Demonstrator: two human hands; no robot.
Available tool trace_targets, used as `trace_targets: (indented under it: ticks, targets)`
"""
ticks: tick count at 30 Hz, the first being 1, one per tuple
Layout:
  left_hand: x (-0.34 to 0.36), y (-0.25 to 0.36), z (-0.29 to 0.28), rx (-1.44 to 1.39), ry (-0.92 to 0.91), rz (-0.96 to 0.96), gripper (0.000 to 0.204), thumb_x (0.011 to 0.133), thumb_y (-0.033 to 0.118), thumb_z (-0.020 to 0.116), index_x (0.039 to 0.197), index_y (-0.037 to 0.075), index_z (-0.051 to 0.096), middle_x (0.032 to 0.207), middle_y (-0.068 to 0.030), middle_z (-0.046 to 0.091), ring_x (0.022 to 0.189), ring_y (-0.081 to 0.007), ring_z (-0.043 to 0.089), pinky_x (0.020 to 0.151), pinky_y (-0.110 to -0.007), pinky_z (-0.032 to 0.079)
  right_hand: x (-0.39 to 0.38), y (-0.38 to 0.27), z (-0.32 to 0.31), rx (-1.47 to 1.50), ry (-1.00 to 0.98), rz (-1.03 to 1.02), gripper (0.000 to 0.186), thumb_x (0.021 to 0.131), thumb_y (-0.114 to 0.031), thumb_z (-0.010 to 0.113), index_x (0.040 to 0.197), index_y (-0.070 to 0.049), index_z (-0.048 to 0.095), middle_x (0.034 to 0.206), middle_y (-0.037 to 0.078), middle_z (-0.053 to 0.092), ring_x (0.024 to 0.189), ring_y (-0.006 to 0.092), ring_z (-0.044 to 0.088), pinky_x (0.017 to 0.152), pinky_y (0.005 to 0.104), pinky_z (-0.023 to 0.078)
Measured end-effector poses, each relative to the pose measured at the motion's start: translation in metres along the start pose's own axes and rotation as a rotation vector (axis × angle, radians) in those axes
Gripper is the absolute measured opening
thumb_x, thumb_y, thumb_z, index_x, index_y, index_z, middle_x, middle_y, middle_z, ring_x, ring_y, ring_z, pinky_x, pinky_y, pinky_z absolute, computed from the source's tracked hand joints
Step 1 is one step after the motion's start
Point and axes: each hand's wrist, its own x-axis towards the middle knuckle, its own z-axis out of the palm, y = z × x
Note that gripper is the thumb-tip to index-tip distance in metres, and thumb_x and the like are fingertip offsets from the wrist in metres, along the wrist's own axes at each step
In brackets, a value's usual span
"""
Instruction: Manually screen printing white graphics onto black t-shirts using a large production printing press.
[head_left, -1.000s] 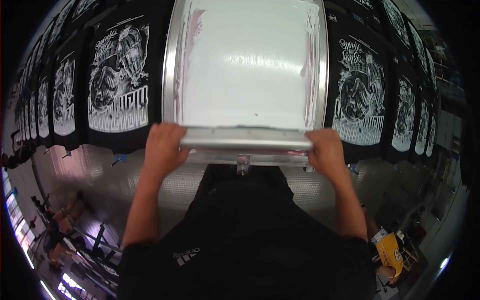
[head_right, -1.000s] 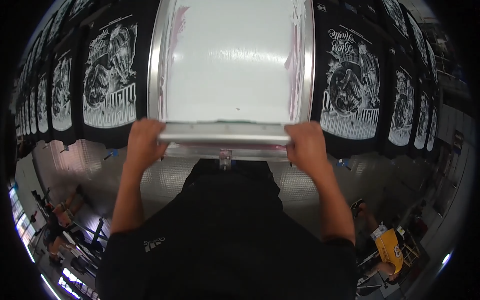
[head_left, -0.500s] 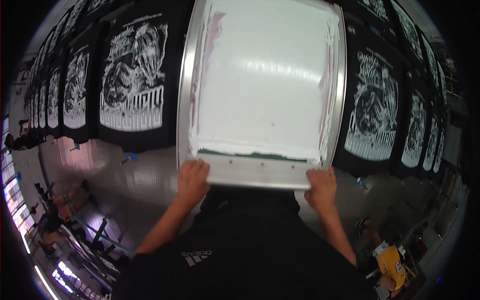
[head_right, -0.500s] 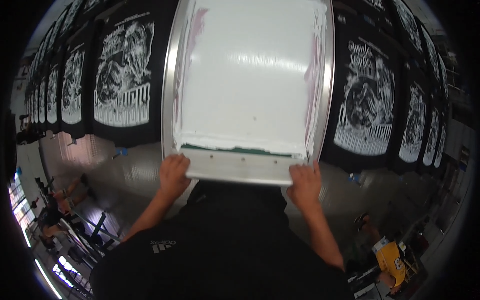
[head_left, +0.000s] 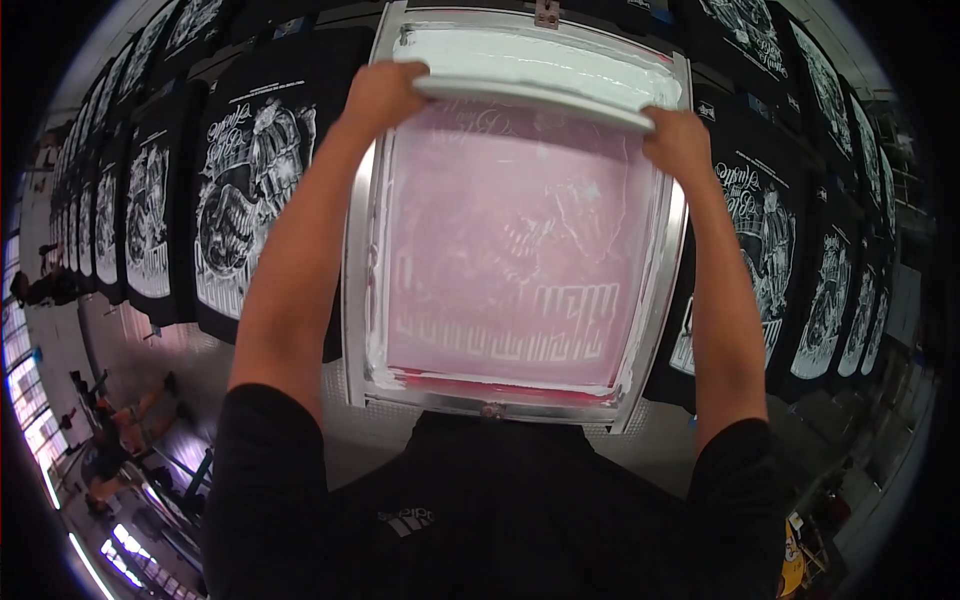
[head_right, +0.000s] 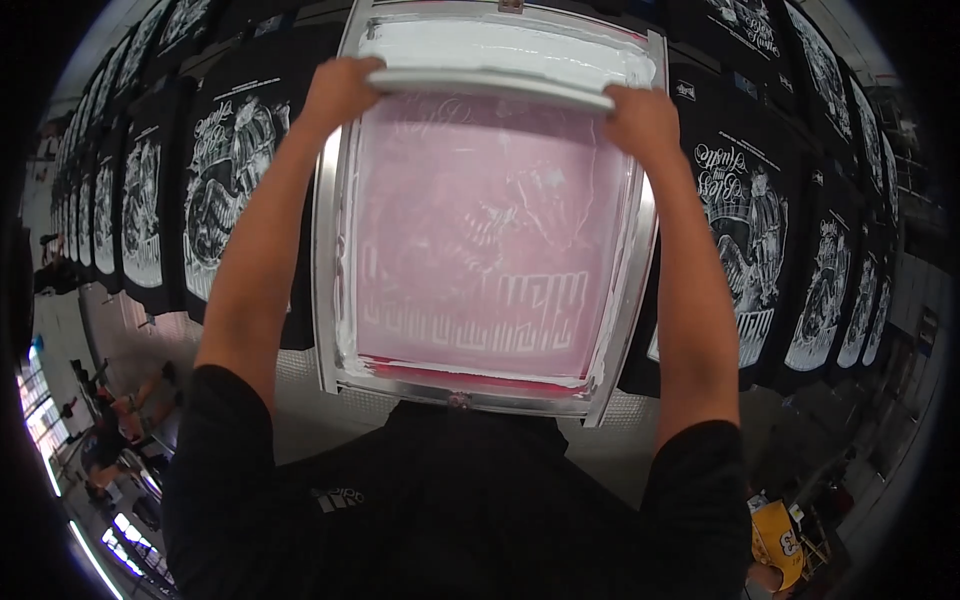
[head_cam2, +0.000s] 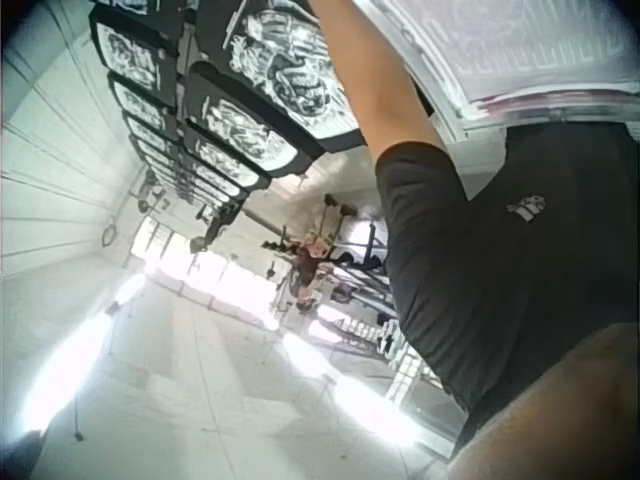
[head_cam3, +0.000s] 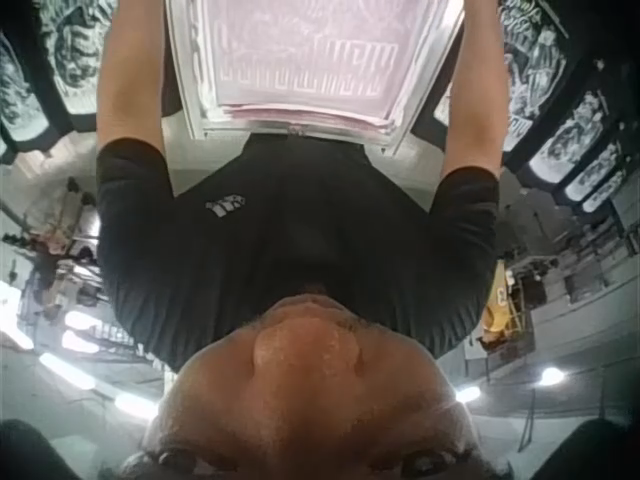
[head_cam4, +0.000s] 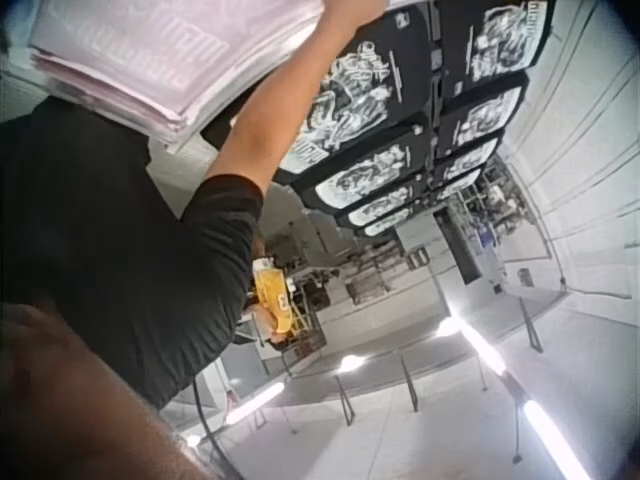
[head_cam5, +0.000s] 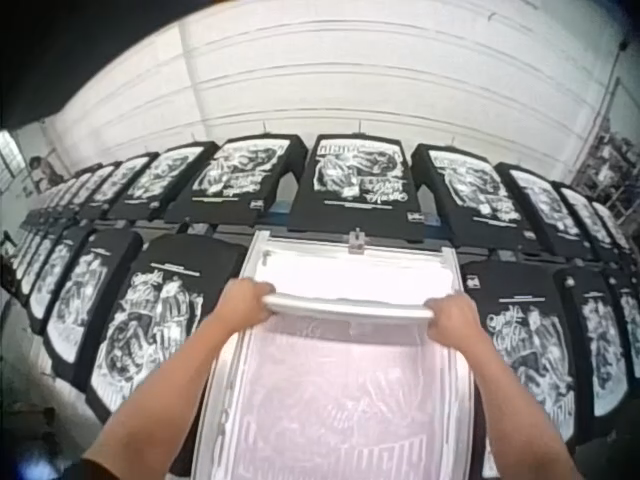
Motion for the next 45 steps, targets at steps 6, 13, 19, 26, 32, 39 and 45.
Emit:
trace_targets:
  ticks: [6,13,19,26,32,39,45]
  targets:
    - [0.065,-0.016,-0.022,-0.003,-0.041,0.036,0.045,0.065,0.044,0.086,0.088,0.007,0.075,0.091,-0.0202,0.072,0.091,-0.0406,0.068,0.082,-0.047,0.054,0.069,0.017,-0.038,0.043,-0.118,-0.010,0.040,0.074,-0.016,0.062,0.112,-0.011,0.073,0.104,0.018,0.072,0.100,0.0362,0.068,0.086,0.0446,0.055]
    - [-0.228,0.071,-0.086,-0.134,-0.296,-0.079,0.029,0.075,0.023,0.083,0.098,0.007,0.074,0.089,-0.0146,0.071,0.087,-0.0321,0.069,0.078,-0.042,0.055,-0.236,-0.075,-0.080,0.326,-0.232,-0.023,0.036,0.072,-0.006,0.066,0.107,-0.009,0.073,0.082,0.018,0.071,0.081,0.0377,0.068,0.083,0.0468,0.055]
    - [-0.387,0.116,-0.066,-0.319,-0.187,0.007,0.037,0.057,0.003,0.078,0.091,0.007,0.065,0.086,-0.0085,0.066,0.087,-0.0316,0.063,0.075,-0.042,0.052,-0.355,-0.140,-0.068,0.318,-0.407,0.048,0.038,0.064,-0.003,0.068,0.102,-0.009,0.071,0.095,0.012,0.072,0.095,0.0318,0.066,0.107,0.0544,0.042]
    - [-0.413,0.130,-0.055,-0.251,0.039,0.110,0.045,0.054,0.000,0.074,0.097,0.007,0.067,0.099,-0.0115,0.069,0.094,-0.0337,0.064,0.082,-0.046,0.052,-0.384,-0.148,-0.051,0.285,-0.306,0.026,0.046,0.054,-0.004,0.071,0.100,-0.006,0.068,0.096,0.010,0.071,0.094,0.0314,0.065,0.110,0.0566,0.040]
    - [-0.319,0.083,-0.004,-0.204,0.066,0.039,0.041,0.055,0.000,0.072,0.095,0.008,0.066,0.099,-0.0091,0.069,0.094,-0.0301,0.065,0.078,-0.042,0.055,-0.293,-0.111,-0.020,0.235,-0.094,0.010,0.044,0.059,-0.003,0.071,0.103,-0.008,0.067,0.096,0.011,0.070,0.096,0.0312,0.064,0.112,0.0541,0.038]
    - [-0.047,0.005,0.015,-0.061,0.006,-0.036,0.039,0.071,0.023,0.079,0.108,0.016,0.074,0.094,-0.0176,0.071,0.090,-0.0369,0.069,0.081,-0.045,0.056,-0.051,-0.016,0.007,0.030,0.072,0.013,0.025,0.069,-0.015,0.068,0.093,-0.014,0.072,0.084,0.015,0.071,0.081,0.0384,0.068,0.073,0.0505,0.055]
    - [0.073,-0.009,-0.013,-0.050,-0.077,-0.018,0.042,0.072,0.042,0.081,0.105,0.016,0.075,0.098,-0.0160,0.074,0.093,-0.0372,0.070,0.085,-0.045,0.055,0.079,0.021,-0.028,-0.049,-0.223,0.075,0.048,0.074,-0.018,0.062,0.122,-0.016,0.071,0.109,0.013,0.074,0.105,0.0333,0.069,0.091,0.0444,0.055]
